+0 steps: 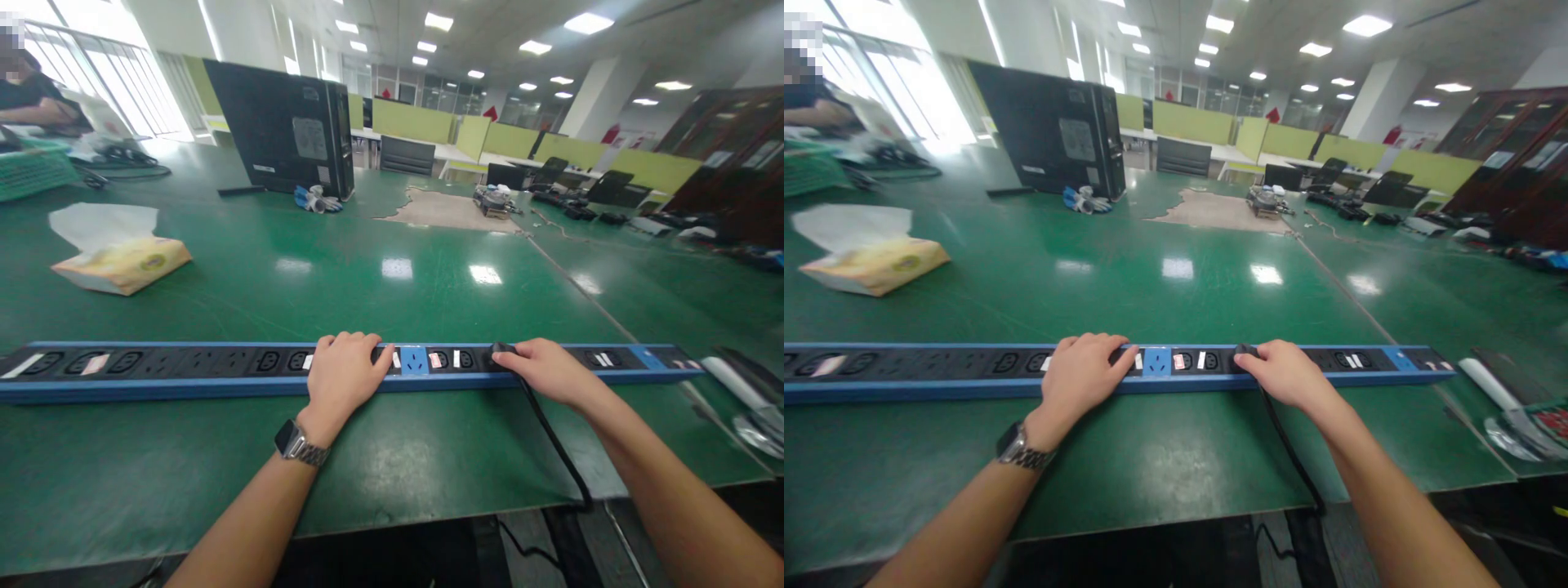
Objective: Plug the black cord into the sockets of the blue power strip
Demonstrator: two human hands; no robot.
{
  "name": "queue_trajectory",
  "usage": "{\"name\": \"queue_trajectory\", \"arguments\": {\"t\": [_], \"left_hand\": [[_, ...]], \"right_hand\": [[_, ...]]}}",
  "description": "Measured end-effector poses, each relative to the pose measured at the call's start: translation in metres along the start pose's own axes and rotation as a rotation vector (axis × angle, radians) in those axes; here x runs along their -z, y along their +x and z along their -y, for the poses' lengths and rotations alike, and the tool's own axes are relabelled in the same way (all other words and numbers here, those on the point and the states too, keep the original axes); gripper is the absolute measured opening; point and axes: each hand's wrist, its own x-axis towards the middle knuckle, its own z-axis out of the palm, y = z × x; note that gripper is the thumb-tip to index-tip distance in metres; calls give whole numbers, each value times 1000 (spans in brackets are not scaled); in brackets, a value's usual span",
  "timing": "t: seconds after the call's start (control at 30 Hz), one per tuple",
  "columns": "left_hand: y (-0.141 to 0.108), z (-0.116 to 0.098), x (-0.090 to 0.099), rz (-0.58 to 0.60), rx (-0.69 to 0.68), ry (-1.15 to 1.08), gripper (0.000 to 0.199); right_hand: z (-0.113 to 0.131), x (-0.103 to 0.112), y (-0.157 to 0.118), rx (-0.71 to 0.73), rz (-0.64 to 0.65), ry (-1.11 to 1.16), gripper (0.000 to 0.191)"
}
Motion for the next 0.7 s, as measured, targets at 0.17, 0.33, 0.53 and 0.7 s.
{"name": "queue_trajectory", "arguments": {"t": [0.17, 0.33, 0.53, 0.7], "left_hand": [[0, 0, -1, 2, 9, 13, 48], [0, 0, 0, 2, 6, 14, 48], [0, 0, 0, 5, 2, 7, 48], [0, 1, -1, -8, 2, 1, 48]], "right_hand": [[7, 0, 3, -8, 29, -84, 48], [4, 1, 7, -13, 68, -107, 50], [23, 0, 4, -39, 19, -311, 49], [25, 13, 1, -27, 45, -207, 45]]}}
